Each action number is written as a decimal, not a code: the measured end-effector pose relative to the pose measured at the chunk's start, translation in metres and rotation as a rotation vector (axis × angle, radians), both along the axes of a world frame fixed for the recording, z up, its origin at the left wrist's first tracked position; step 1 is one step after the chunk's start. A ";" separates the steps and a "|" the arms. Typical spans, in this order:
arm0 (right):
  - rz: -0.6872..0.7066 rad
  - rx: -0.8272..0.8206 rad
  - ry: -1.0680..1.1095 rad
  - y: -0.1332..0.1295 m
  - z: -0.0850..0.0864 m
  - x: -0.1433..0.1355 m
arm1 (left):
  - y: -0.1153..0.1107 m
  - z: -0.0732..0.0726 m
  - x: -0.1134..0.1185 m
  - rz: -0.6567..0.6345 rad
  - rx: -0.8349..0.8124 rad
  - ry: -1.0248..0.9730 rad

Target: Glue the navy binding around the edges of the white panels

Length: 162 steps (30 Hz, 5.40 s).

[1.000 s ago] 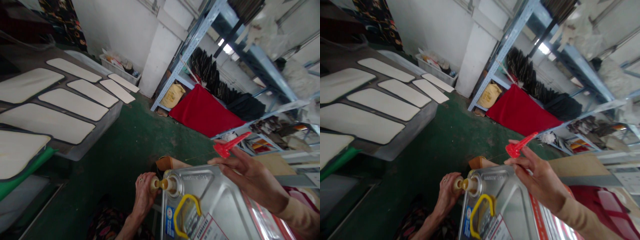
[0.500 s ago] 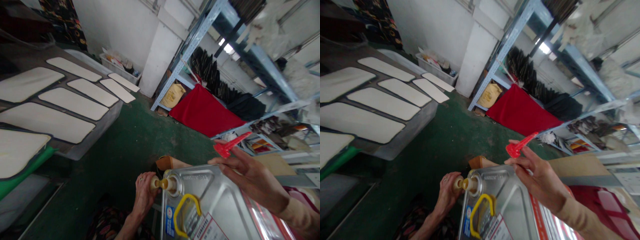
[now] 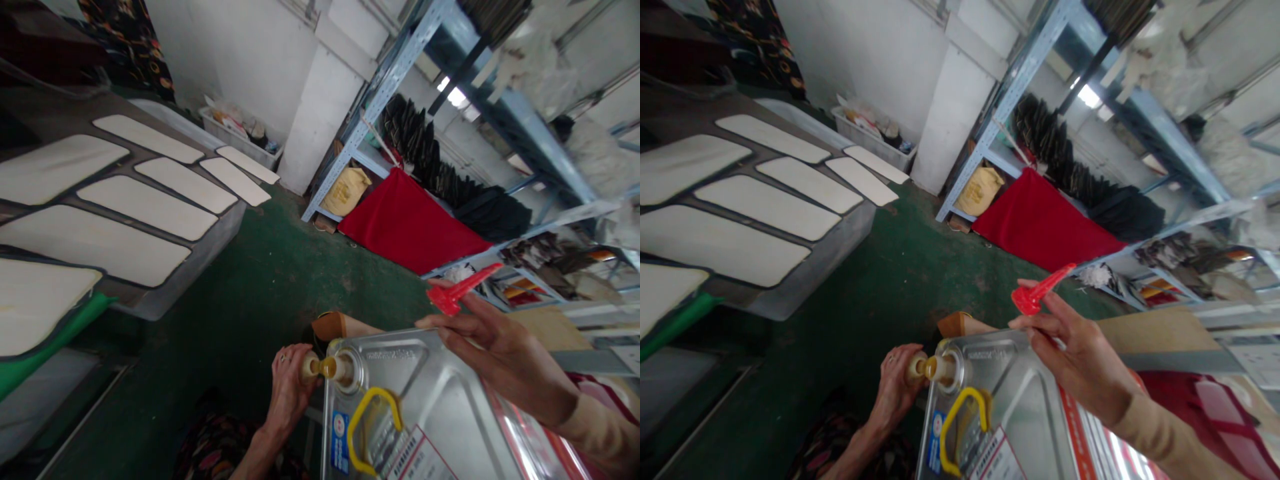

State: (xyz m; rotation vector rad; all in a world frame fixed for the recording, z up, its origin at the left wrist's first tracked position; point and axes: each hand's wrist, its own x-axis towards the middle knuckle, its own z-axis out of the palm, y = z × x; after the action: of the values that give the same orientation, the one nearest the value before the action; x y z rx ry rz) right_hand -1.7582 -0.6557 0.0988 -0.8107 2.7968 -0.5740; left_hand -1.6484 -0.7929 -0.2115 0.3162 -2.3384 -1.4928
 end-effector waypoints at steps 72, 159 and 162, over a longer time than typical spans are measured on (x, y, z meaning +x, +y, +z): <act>-0.034 -0.005 -0.055 0.008 -0.002 -0.003 | -0.001 0.010 -0.005 -0.019 0.031 -0.018; -0.353 -0.690 -0.275 0.141 0.081 -0.028 | 0.017 0.153 -0.040 -0.406 0.164 -0.101; -0.355 -0.714 -0.280 0.140 0.080 -0.028 | 0.017 0.153 -0.039 -0.411 0.203 -0.124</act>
State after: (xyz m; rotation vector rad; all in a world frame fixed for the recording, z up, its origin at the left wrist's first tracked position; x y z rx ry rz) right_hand -1.7860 -0.5157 0.1790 -0.2704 2.4676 -1.6539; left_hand -1.6870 -0.7756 -0.0585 -0.0308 -2.4571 -1.9580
